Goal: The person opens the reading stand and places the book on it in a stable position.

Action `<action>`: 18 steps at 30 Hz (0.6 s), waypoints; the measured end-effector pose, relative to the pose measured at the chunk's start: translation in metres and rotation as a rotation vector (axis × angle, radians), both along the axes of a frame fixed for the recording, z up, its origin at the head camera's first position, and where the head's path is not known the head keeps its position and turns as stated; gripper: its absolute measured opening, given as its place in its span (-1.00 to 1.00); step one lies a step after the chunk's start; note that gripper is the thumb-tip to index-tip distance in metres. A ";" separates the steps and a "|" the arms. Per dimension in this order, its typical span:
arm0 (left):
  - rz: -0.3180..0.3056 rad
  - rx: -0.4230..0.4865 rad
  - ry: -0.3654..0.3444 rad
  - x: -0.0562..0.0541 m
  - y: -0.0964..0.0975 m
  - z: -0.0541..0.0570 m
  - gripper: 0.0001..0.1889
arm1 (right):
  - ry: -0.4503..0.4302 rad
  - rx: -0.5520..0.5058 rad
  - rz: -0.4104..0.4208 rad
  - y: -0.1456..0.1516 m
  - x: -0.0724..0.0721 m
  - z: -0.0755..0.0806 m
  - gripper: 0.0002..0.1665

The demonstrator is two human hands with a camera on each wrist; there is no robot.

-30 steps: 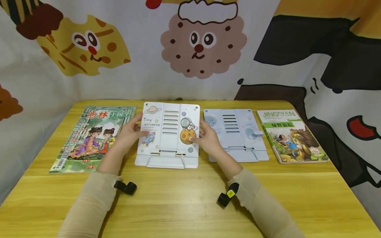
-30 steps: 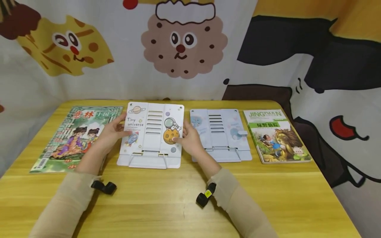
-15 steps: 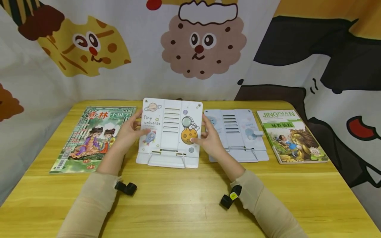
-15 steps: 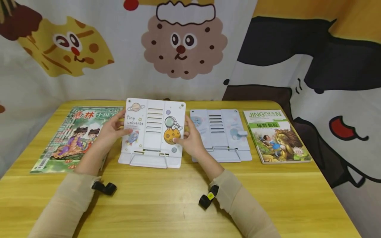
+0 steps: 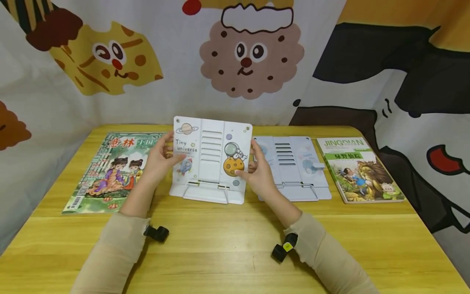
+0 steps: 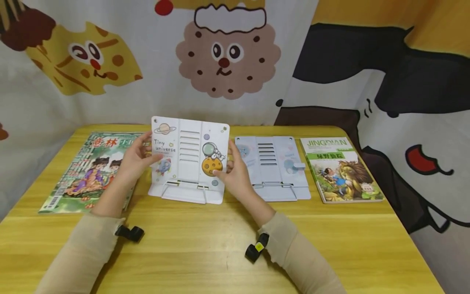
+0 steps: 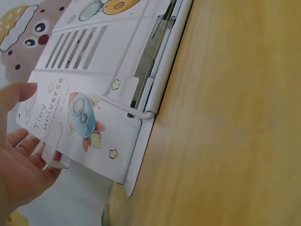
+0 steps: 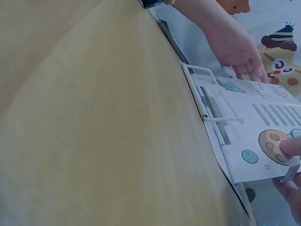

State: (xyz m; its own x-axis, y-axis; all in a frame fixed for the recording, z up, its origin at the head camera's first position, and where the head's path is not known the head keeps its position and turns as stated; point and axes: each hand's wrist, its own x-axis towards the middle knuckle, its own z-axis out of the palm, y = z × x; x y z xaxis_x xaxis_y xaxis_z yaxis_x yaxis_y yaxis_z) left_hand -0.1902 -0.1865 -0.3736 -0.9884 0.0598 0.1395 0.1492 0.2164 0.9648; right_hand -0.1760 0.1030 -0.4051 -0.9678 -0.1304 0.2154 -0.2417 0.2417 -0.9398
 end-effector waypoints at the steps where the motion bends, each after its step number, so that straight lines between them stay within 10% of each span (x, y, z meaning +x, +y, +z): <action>1: 0.007 -0.010 0.006 -0.001 -0.001 -0.001 -0.16 | 0.015 0.015 -0.006 -0.001 0.001 0.000 0.24; 18: 0.369 -0.005 0.092 0.006 0.052 0.033 -0.09 | 0.124 0.080 -0.039 -0.007 0.018 0.004 0.29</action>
State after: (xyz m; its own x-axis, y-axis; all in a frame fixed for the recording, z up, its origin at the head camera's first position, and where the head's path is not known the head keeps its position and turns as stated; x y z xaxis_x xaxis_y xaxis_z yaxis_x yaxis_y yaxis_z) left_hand -0.1841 -0.1344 -0.3406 -0.9270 -0.2971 0.2289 0.1461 0.2762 0.9499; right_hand -0.1581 0.0964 -0.4007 -0.9392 -0.1150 0.3236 -0.3434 0.3257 -0.8809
